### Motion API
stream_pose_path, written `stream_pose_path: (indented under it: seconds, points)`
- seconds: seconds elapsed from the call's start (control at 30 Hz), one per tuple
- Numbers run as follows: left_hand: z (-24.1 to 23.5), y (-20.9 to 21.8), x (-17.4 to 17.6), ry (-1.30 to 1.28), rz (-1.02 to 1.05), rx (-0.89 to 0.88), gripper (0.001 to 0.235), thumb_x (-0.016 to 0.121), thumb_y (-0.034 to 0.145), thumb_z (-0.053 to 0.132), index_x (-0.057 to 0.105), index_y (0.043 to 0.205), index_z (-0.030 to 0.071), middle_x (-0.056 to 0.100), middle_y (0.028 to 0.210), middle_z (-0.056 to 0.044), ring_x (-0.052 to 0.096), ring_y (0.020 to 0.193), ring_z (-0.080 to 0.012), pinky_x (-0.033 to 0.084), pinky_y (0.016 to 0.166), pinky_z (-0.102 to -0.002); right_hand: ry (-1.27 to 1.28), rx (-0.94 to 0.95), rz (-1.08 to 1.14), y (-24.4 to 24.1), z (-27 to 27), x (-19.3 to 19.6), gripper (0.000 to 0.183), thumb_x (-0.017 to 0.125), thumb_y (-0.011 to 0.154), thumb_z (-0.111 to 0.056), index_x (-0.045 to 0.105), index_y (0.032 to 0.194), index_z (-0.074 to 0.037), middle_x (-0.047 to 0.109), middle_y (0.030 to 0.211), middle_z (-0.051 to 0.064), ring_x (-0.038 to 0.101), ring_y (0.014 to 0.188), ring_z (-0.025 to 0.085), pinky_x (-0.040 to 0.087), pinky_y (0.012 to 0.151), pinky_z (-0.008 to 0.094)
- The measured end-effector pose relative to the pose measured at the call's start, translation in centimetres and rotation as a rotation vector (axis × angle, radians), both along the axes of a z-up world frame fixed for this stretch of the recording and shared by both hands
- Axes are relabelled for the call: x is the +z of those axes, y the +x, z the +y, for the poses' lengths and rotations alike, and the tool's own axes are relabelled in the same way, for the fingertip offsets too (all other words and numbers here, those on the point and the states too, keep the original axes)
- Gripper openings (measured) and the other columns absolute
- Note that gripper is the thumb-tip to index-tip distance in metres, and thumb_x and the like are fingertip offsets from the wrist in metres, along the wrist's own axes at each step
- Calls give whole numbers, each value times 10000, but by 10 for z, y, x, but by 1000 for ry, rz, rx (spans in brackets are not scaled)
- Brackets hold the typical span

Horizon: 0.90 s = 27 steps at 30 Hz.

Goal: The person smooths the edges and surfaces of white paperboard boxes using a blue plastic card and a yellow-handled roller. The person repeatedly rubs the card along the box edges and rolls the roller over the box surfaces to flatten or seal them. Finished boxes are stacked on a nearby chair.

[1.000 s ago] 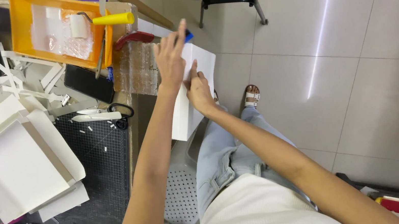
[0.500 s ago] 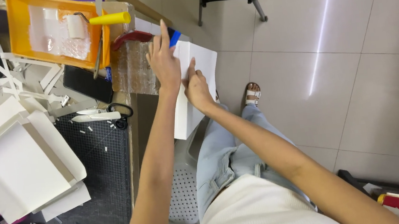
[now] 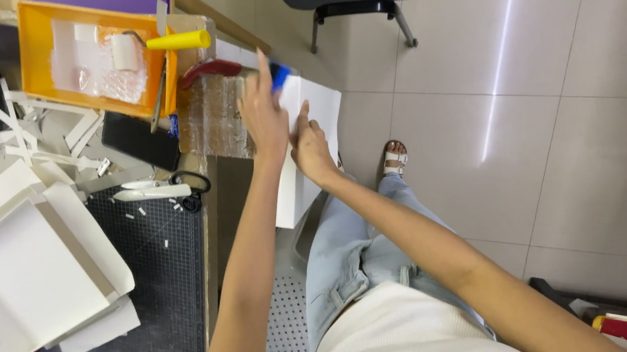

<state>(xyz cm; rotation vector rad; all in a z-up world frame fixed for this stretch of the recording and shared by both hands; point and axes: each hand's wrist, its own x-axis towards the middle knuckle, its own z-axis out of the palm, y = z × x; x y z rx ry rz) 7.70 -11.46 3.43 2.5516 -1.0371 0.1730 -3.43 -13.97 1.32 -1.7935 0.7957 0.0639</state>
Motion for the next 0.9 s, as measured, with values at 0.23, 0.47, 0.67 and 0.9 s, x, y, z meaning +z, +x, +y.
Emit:
stream_pose_path:
  seconds: [0.23, 0.47, 0.67, 0.9]
  points:
    - [-1, 11, -24, 86, -142, -214, 879, 856, 741, 270, 440, 1515, 280, 611, 1044, 68, 567, 919, -148, 393, 780, -335, 31, -4, 40, 2, -6, 26, 828, 573, 926, -51, 72, 1574, 68, 585, 1110, 216, 669, 1075, 380, 588, 880, 490]
    - [12, -2, 4, 13, -165, -210, 728, 736, 830, 34, 488, 1487, 226, 616, 1034, 17, 580, 907, -187, 404, 778, -325, 31, -3, 0, -5, -6, 32, 762, 536, 960, -59, 92, 1557, 105, 583, 1125, 259, 657, 1088, 416, 583, 882, 508]
    - [20, -17, -14, 30, 111, -68, 742, 770, 815, 71, 482, 1491, 172, 569, 1087, -40, 598, 992, -273, 496, 835, -368, 26, -3, 2, -2, -18, 36, 808, 598, 914, -124, 143, 1542, 104, 589, 1096, 247, 669, 1043, 402, 593, 837, 500]
    - [-17, -3, -16, 165, 170, 304, 774, 816, 806, 100, 445, 1484, 147, 360, 1190, -54, 493, 1097, -330, 520, 885, -474, 109, -13, -52, -10, -18, 67, 765, 542, 930, 2, 104, 1544, 129, 606, 1015, 210, 717, 853, 272, 632, 654, 358]
